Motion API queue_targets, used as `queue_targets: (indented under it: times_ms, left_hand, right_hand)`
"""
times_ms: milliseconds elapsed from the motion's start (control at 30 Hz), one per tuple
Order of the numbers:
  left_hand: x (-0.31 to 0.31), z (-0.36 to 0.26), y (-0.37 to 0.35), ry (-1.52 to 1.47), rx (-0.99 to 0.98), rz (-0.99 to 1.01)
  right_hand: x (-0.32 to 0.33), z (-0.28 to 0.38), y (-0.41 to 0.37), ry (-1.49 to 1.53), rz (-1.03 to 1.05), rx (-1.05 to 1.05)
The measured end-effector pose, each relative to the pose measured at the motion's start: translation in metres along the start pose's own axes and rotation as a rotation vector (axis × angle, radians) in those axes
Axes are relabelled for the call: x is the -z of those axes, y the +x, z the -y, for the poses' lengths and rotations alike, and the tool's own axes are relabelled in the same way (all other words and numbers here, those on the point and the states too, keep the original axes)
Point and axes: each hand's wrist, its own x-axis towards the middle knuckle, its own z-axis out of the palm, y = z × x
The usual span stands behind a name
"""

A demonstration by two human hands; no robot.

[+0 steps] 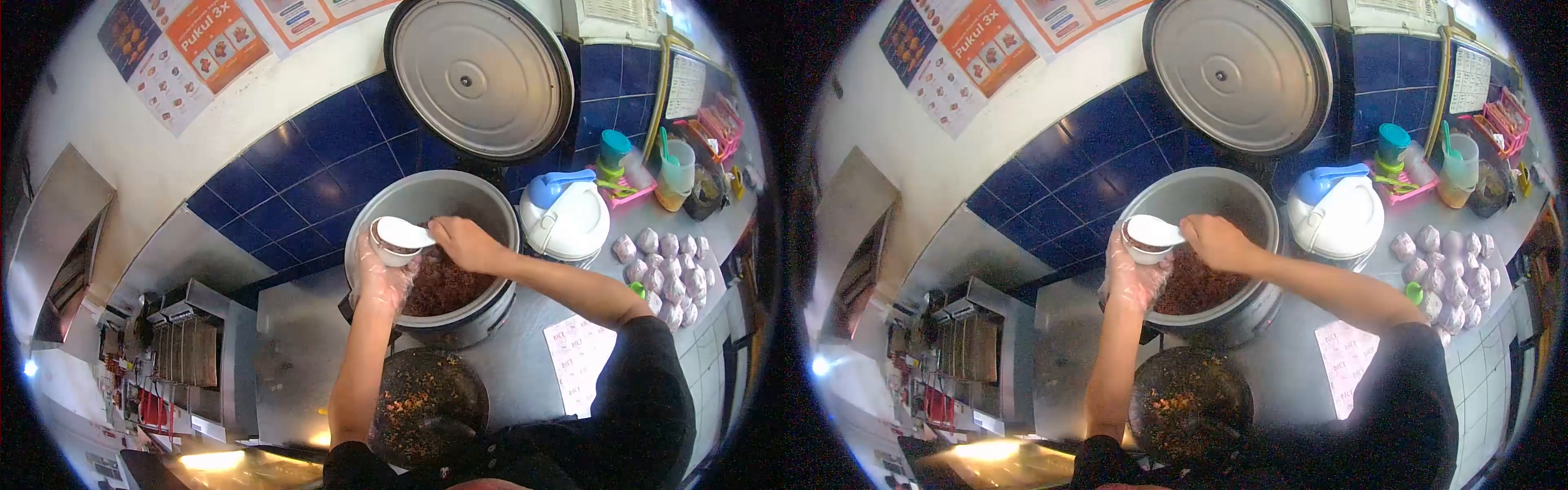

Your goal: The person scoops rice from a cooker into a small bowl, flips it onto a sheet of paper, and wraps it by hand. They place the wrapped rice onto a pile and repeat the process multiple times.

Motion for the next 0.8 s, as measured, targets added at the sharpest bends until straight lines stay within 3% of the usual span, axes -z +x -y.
queue_targets:
  times_ms: [133,167,233,333,433,500,600,667,767,800]
  left_hand:
    - [0.006,-0.005,0.002,-0.008,0.056,0.020]
    - [0.008,-0.004,0.004,-0.011,0.066,0.044]
    - [0.014,0.001,0.005,-0.009,0.100,-0.010]
    - [0.011,0.002,0.003,0.011,0.104,-0.051]
    - [0.006,0.001,-0.004,0.003,0.067,-0.023]
    - [0.012,0.001,0.000,-0.057,0.086,0.012]
    - [0.019,0.007,0.003,-0.008,0.051,-0.056]
    - [0.014,0.002,0.003,0.005,0.005,-0.080]
    - [0.009,0.000,-0.005,-0.010,-0.060,-0.089]
    - [0.012,-0.001,-0.002,-0.074,-0.006,0.009]
  right_hand:
    - [0.013,0.009,0.014,0.179,0.124,-0.198]
    - [-0.009,-0.008,0.008,0.090,-0.034,0.040]
    - [-0.008,-0.003,0.002,-0.114,0.002,-0.039]
    - [0.003,-0.006,0.009,-0.129,0.068,-0.098]
    - [0.015,0.001,0.014,0.084,-0.001,-0.050]
    - [0.009,0.010,0.000,-0.001,0.058,0.047]
    - [0.002,0.001,-0.004,-0.115,0.068,-0.082]
    - [0.013,-0.011,0.006,-0.098,0.015,0.026]
    - [0.020,0.003,0.002,0.042,0.007,-0.004]
    - [0.011,0.001,0.001,-0.127,0.067,0.083]
